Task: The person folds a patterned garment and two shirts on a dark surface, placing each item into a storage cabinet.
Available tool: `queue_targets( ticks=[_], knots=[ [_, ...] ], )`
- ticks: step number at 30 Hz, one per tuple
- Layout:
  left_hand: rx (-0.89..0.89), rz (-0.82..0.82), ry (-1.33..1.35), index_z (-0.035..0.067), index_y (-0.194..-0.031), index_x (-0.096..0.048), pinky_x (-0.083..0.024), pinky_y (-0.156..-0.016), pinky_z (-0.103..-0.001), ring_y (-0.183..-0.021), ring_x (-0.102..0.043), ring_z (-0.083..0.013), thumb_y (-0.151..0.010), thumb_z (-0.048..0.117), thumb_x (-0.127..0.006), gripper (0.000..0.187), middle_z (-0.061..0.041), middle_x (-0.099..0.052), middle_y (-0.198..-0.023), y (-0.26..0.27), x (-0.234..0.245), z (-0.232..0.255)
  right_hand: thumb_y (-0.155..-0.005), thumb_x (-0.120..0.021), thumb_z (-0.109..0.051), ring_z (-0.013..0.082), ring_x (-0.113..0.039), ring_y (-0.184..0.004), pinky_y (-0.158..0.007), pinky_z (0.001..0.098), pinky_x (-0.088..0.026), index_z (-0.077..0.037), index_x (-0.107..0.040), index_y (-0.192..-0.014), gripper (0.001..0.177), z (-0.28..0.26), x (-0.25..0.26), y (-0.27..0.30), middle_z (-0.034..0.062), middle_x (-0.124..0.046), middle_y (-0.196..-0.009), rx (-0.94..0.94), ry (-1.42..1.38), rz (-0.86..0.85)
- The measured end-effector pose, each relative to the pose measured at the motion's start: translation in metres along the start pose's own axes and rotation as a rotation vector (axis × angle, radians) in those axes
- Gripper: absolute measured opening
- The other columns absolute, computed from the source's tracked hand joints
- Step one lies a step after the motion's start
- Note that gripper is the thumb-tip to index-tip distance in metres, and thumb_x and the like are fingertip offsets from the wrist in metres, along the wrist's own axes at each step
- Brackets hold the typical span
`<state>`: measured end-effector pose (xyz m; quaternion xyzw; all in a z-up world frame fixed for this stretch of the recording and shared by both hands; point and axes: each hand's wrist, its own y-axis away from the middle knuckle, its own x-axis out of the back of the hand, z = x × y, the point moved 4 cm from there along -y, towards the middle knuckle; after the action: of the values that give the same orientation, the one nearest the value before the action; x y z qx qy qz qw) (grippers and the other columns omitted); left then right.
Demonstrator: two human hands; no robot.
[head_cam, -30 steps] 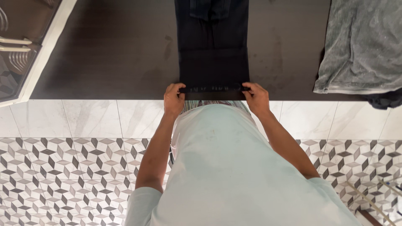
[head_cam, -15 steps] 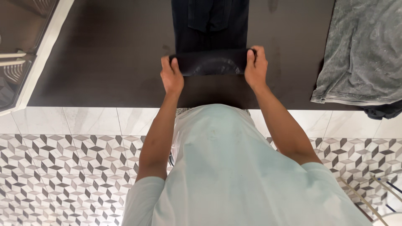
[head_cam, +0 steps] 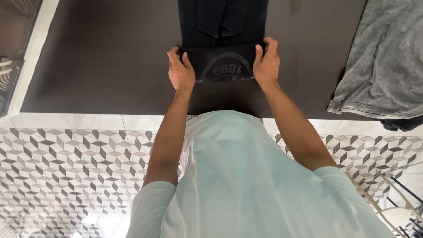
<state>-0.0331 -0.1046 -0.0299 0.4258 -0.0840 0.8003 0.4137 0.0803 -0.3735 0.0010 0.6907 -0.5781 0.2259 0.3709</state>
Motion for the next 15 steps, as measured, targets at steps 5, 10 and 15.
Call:
queue_targets(
  ticks=[5,10,15],
  knots=[
    [-0.33,-0.068,-0.234,0.013,-0.149,-0.047,-0.032,-0.12,-0.057,-0.147,-0.034,-0.0303,-0.105,0.024,-0.061,0.047,-0.011,-0.039,-0.156,0.022,0.015,0.02,-0.11,-0.062,-0.023,0.0368,-0.038,-0.145,-0.119,0.06,-0.031,-0.013,-0.046,-0.147,0.042,-0.003,0.006,0.03,0.0158,-0.044,-0.155,0.487,0.224,0.003],
    [-0.576,-0.464,-0.425,0.012,-0.157,-0.036,-0.014,-0.12,-0.068,-0.155,-0.015,-0.0344,-0.1,0.049,-0.06,0.072,-0.014,-0.022,-0.167,0.038,-0.009,0.052,-0.103,-0.065,-0.044,0.04,-0.014,-0.156,-0.115,0.0778,-0.006,-0.017,-0.041,-0.159,0.067,-0.012,-0.024,0.049,0.0163,-0.024,-0.168,0.605,0.503,-0.311],
    [-0.484,-0.632,-0.536,0.012,-0.162,-0.017,-0.004,-0.119,-0.072,-0.155,0.001,-0.0348,-0.094,0.066,-0.055,0.095,-0.015,-0.003,-0.169,0.036,-0.001,0.053,-0.095,-0.064,-0.056,0.0409,-0.001,-0.154,-0.112,0.0796,0.001,-0.014,-0.027,-0.161,0.087,-0.007,-0.018,0.04,0.018,-0.004,-0.168,0.404,0.518,-0.446]
  ],
)
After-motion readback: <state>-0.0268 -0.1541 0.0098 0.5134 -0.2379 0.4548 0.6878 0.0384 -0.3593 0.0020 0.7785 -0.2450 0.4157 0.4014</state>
